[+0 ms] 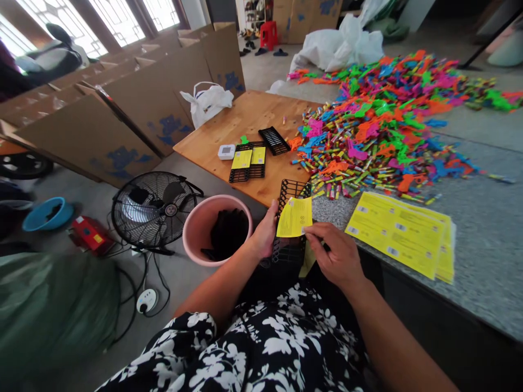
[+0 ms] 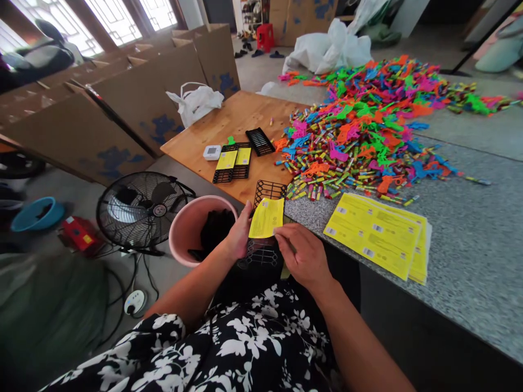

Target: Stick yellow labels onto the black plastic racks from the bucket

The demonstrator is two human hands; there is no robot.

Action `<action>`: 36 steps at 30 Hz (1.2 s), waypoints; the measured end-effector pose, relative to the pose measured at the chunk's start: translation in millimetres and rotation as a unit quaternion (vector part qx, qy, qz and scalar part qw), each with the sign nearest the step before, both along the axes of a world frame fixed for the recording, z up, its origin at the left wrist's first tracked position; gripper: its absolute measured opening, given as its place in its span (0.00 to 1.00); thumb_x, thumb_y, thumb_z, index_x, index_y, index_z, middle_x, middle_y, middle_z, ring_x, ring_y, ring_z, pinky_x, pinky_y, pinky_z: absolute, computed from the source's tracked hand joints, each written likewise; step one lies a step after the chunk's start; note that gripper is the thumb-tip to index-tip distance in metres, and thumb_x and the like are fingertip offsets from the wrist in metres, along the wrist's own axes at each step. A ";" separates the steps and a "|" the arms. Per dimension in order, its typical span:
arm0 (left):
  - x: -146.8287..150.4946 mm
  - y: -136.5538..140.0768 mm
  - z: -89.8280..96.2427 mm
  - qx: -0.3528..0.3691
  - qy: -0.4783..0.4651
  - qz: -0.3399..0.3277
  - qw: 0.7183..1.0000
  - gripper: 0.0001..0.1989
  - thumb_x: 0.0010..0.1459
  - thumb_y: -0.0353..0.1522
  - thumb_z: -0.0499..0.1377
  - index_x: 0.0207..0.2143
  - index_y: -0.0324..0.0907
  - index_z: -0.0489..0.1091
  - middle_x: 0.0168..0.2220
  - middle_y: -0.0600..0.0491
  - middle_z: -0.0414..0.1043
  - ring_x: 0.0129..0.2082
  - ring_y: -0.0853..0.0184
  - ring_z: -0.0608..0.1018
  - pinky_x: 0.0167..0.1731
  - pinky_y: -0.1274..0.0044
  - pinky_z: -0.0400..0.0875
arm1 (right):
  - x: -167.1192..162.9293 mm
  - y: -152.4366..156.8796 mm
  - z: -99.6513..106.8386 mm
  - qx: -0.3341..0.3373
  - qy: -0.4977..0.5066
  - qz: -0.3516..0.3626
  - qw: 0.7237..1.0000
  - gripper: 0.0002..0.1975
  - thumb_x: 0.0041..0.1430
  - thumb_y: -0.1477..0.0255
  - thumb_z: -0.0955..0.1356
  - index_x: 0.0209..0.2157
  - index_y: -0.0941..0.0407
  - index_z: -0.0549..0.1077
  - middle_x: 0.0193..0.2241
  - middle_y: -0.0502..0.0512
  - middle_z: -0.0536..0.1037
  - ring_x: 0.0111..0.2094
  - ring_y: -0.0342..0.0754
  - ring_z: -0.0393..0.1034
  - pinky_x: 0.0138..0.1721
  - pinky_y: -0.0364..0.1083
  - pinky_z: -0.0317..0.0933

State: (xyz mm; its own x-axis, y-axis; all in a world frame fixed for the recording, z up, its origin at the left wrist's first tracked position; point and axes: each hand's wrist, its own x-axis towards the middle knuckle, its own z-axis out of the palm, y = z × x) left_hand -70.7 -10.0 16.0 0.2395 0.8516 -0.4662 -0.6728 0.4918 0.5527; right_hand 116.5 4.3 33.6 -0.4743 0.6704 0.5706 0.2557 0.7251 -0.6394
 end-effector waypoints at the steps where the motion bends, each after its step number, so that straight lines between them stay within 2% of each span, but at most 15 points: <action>1: -0.2 -0.1 -0.8 -0.003 0.004 -0.004 1.000 0.42 0.63 0.62 0.45 0.49 0.36 0.77 0.38 0.41 0.82 0.38 0.55 0.84 0.35 0.71 0.76 | 0.2 0.3 -0.5 0.003 -0.001 0.001 1.000 0.08 0.69 0.74 0.66 0.47 0.51 0.76 0.40 0.55 0.81 0.43 0.50 0.77 0.47 0.51 0.73; 11: 0.5 -0.8 -4.8 -0.012 0.042 -0.013 0.999 0.42 0.62 0.63 0.46 0.49 0.36 0.77 0.37 0.41 0.82 0.37 0.55 0.83 0.33 0.71 0.75 | 2.9 2.4 -7.3 0.023 -0.024 0.001 0.999 0.09 0.69 0.74 0.67 0.47 0.51 0.76 0.40 0.54 0.81 0.44 0.50 0.77 0.48 0.51 0.72; 18: -0.3 0.1 -2.2 -0.009 0.029 -0.028 0.999 0.42 0.64 0.62 0.44 0.51 0.35 0.76 0.37 0.42 0.82 0.32 0.59 0.82 0.22 0.77 0.67 | 3.8 3.3 -11.6 0.047 -0.033 0.006 0.998 0.09 0.69 0.76 0.67 0.48 0.53 0.75 0.41 0.55 0.81 0.44 0.49 0.76 0.49 0.50 0.71; 23: -0.4 -1.1 -5.9 -0.020 0.030 -0.033 0.999 0.43 0.64 0.61 0.45 0.52 0.33 0.76 0.39 0.38 0.82 0.34 0.57 0.83 0.28 0.75 0.72 | 4.8 3.8 -14.9 0.053 -0.037 0.007 0.998 0.10 0.69 0.77 0.67 0.49 0.52 0.74 0.41 0.55 0.80 0.44 0.50 0.76 0.49 0.50 0.71; 26: -0.7 -3.9 -9.1 -0.007 0.046 -0.028 0.999 0.35 0.64 0.54 0.55 0.55 0.32 0.74 0.41 0.39 0.82 0.36 0.57 0.83 0.34 0.73 0.74 | 4.7 3.5 -14.0 0.053 -0.039 0.009 0.998 0.09 0.69 0.77 0.67 0.48 0.52 0.74 0.40 0.55 0.80 0.43 0.50 0.76 0.48 0.50 0.71; 29: -1.6 -5.5 -8.6 -0.003 0.068 -0.023 0.997 0.25 0.62 0.39 0.63 0.57 0.31 0.73 0.41 0.40 0.83 0.34 0.60 0.83 0.35 0.73 0.74 | 4.2 3.2 -11.9 0.052 -0.041 0.010 0.998 0.08 0.69 0.77 0.67 0.47 0.53 0.74 0.40 0.55 0.80 0.42 0.49 0.76 0.47 0.50 0.71; 32: -1.9 -5.0 -4.8 -0.035 0.063 -0.007 0.997 0.22 0.66 0.34 0.57 0.56 0.29 0.73 0.40 0.40 0.83 0.30 0.62 0.82 0.32 0.73 0.75 | 3.5 3.1 -10.5 0.050 -0.040 0.009 0.998 0.08 0.69 0.77 0.67 0.47 0.53 0.74 0.39 0.54 0.80 0.42 0.50 0.76 0.47 0.50 0.71; 36: 1.4 -4.5 -0.8 -0.043 0.048 0.010 0.998 0.26 0.71 0.40 0.49 0.59 0.30 0.72 0.44 0.38 0.82 0.35 0.59 0.84 0.33 0.72 0.76 | 2.5 0.7 -8.5 0.035 -0.031 0.006 0.999 0.08 0.67 0.76 0.67 0.47 0.54 0.75 0.40 0.56 0.80 0.43 0.51 0.75 0.48 0.51 0.70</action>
State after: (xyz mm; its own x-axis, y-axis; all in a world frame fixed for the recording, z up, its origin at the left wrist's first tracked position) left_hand -69.3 -14.5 15.2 0.1733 0.8123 -0.5569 -0.6298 0.5261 0.5714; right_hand 119.0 5.0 25.1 -0.5185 0.6237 0.5849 0.2840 0.7708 -0.5703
